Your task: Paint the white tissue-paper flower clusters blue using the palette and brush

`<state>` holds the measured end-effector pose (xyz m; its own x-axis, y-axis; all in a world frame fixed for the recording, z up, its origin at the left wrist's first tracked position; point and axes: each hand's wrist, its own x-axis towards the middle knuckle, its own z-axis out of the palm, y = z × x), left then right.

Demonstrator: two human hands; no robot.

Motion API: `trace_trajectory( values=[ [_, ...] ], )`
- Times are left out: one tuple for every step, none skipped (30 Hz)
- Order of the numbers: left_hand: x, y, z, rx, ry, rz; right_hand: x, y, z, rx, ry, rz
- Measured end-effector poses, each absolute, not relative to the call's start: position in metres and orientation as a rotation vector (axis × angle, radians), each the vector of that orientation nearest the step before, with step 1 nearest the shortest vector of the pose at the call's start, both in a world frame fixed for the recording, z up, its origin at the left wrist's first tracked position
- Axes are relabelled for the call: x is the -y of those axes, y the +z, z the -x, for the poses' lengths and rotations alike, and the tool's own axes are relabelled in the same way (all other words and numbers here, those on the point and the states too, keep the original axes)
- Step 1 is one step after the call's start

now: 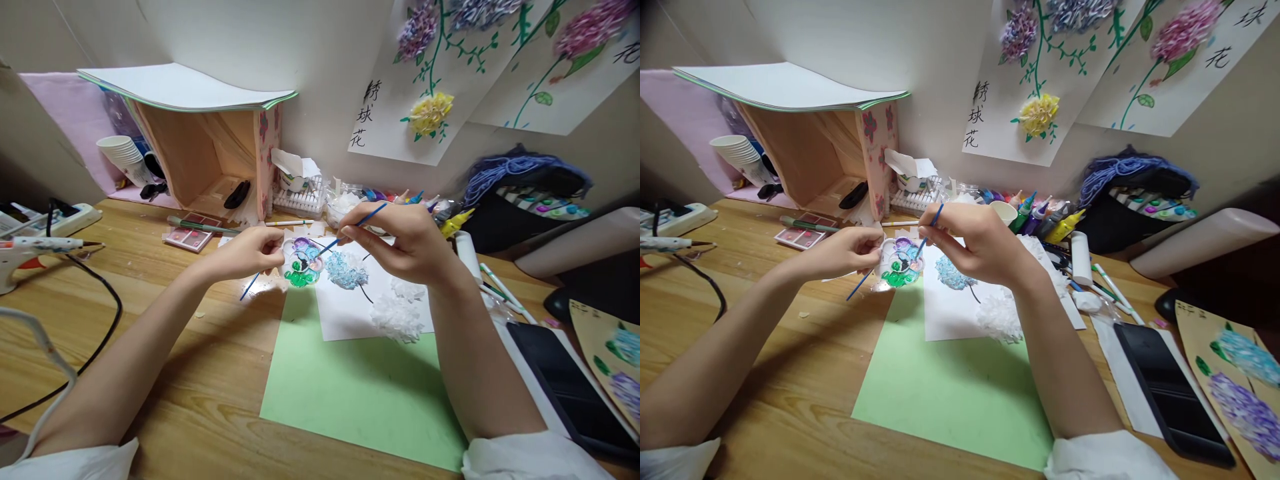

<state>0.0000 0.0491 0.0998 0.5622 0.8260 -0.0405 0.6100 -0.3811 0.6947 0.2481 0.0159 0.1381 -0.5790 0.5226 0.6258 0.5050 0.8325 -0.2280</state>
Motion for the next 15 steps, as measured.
trace_trajectory(
  values=[
    [-0.0494,0.0996,0.0,-1.147,0.412,-2.124,-0.016,0.1381,-0.2482,2.281,0.01,0.759],
    [-0.0496,0.0997,-0.0001,-1.147,0.411,-2.124,-0.0161,0.1381,-0.2482,2.26,-0.015,0.772],
    [-0.0497,0.0998,-0.0003,-1.147,0.412,-2.126,-0.0161,0.1381,-0.2481,2.245,-0.032,0.778],
    [-0.0497,0.1001,-0.0005,-1.146,0.412,-2.13,-0.0161,0.138,-0.2479,2.244,-0.034,0.775],
    [-0.0495,0.1004,-0.0007,-1.143,0.413,-2.134,-0.0161,0.1379,-0.2477,2.259,-0.02,0.764],
    [-0.0493,0.1008,-0.001,-1.141,0.413,-2.136,-0.016,0.1379,-0.2475,2.281,-0.001,0.75],
    [-0.049,0.1011,-0.0013,-1.142,0.413,-2.136,-0.0159,0.1378,-0.2474,2.299,0.012,0.74],
    [-0.0488,0.1014,-0.0016,-1.143,0.411,-2.133,-0.0159,0.1377,-0.2473,2.302,0.011,0.74],
    [-0.0486,0.1015,-0.0018,-1.146,0.41,-2.128,-0.016,0.1377,-0.2474,2.29,-0.002,0.752],
    [-0.0484,0.1016,-0.002,-1.148,0.408,-2.122,-0.0161,0.1376,-0.2474,2.272,-0.017,0.767],
    [-0.0483,0.1015,-0.0021,-1.149,0.407,-2.115,-0.0163,0.1375,-0.2476,2.26,-0.025,0.78],
    [-0.0483,0.1014,-0.0021,-1.147,0.405,-2.111,-0.0164,0.1375,-0.2478,2.26,-0.018,0.784],
    [-0.0483,0.1012,-0.002,-1.145,0.405,-2.107,-0.0165,0.1375,-0.248,2.272,0.002,0.779],
    [-0.0483,0.101,-0.0017,-1.142,0.405,-2.104,-0.0166,0.1376,-0.2483,2.289,0.024,0.77],
    [-0.0482,0.1008,-0.0015,-1.14,0.406,-2.101,-0.0166,0.1377,-0.2486,2.299,0.035,0.768]
  ],
)
